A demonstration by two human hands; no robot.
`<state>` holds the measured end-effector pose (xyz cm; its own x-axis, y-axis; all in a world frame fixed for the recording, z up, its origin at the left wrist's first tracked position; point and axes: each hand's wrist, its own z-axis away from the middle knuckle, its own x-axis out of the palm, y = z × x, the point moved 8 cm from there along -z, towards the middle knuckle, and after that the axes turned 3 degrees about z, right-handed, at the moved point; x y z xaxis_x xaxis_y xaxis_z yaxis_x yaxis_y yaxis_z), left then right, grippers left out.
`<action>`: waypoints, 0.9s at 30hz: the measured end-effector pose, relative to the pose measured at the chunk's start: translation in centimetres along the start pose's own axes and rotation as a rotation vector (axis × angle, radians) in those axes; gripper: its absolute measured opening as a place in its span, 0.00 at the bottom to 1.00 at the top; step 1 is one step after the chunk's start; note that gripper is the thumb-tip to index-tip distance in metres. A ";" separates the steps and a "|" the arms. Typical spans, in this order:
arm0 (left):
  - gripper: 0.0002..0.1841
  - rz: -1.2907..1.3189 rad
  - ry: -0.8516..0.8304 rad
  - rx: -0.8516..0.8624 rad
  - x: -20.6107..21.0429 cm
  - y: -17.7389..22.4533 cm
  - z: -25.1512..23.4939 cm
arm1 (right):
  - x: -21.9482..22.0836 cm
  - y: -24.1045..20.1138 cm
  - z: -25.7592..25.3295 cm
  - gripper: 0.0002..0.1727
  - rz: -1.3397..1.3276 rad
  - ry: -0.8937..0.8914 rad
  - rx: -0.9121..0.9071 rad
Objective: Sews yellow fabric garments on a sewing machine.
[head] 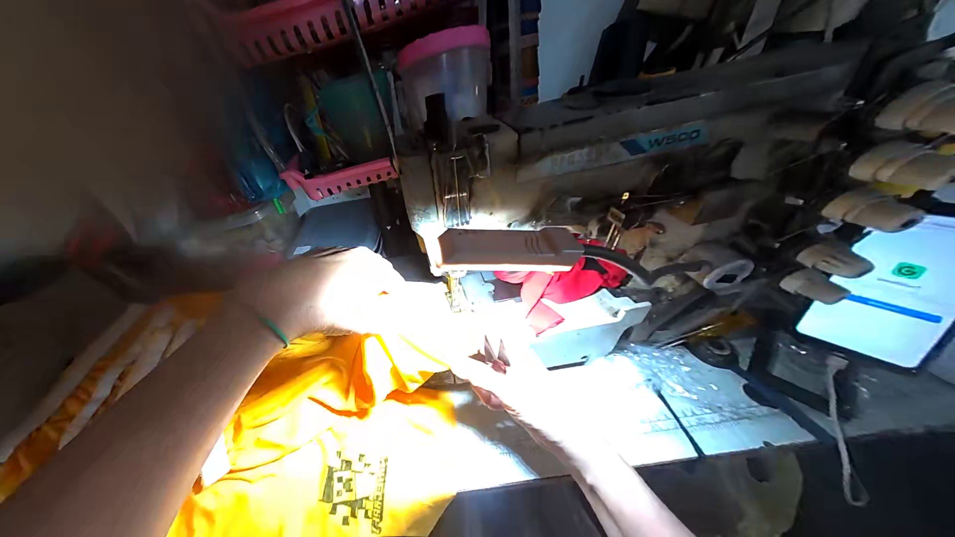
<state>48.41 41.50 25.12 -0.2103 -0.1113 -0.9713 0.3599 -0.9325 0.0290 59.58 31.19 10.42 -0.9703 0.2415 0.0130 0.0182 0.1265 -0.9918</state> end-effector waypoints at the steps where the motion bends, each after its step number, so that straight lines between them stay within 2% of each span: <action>1: 0.05 0.016 0.015 0.033 -0.2 0.2 -0.2 | 0.0 -0.1 -0.4 0.13 0.002 -0.009 -0.018; 2: 0.04 0.032 0.054 0.107 -0.2 0.4 -0.3 | -0.1 -0.1 -0.7 0.12 0.013 -0.018 -0.043; 4: 0.05 0.087 0.241 0.329 0.9 -0.9 -0.7 | -0.1 -0.1 -1.0 0.11 0.013 -0.035 -0.071; 6: 0.14 0.101 0.531 0.588 4.5 -5.5 -1.9 | -0.1 0.1 -1.1 0.11 -0.003 -0.046 -0.082; 8: 0.15 0.116 0.314 0.351 5.3 -7.3 -2.2 | -0.1 0.1 -1.0 0.11 -0.015 -0.040 -0.084; 10: 0.15 0.124 0.235 0.273 4.6 -7.0 -1.6 | -0.1 0.2 -1.0 0.10 -0.014 -0.035 -0.070; 12: 0.17 0.105 0.237 0.248 4.8 -6.9 -1.9 | -0.1 0.3 -1.0 0.11 -0.016 -0.041 -0.056; 15: 0.21 0.128 0.288 0.224 7.5 -8.6 -4.1 | -0.1 0.4 -1.0 0.10 -0.011 -0.051 -0.057; 18: 0.20 0.152 0.216 0.266 5.9 -8.1 -3.0 | -0.1 0.6 -1.2 0.10 -0.017 -0.057 -0.075; 20: 0.19 0.124 0.300 0.382 5.0 -7.6 -2.8 | -0.1 0.6 -1.2 0.10 -0.023 -0.060 -0.083; 22: 0.17 0.027 0.411 0.397 3.8 -6.2 -2.6 | -0.1 0.7 -1.2 0.09 -0.028 -0.061 -0.078; 23: 0.15 -0.026 0.416 0.290 2.5 -4.7 -2.0 | -0.1 0.7 -1.2 0.09 -0.030 -0.061 -0.070; 25: 0.12 -0.084 0.260 -0.125 -0.5 -1.7 -0.7 | -0.2 0.7 -1.2 0.09 -0.018 -0.060 -0.074; 27: 0.13 -0.103 0.222 -0.269 -1.8 -0.9 -0.2 | -0.2 0.7 -1.1 0.09 -0.015 -0.055 -0.065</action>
<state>48.66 42.65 26.77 -0.0665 0.0832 -0.9943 0.5792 -0.8082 -0.1064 60.04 32.34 9.89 -0.9823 0.1862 0.0188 0.0177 0.1926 -0.9811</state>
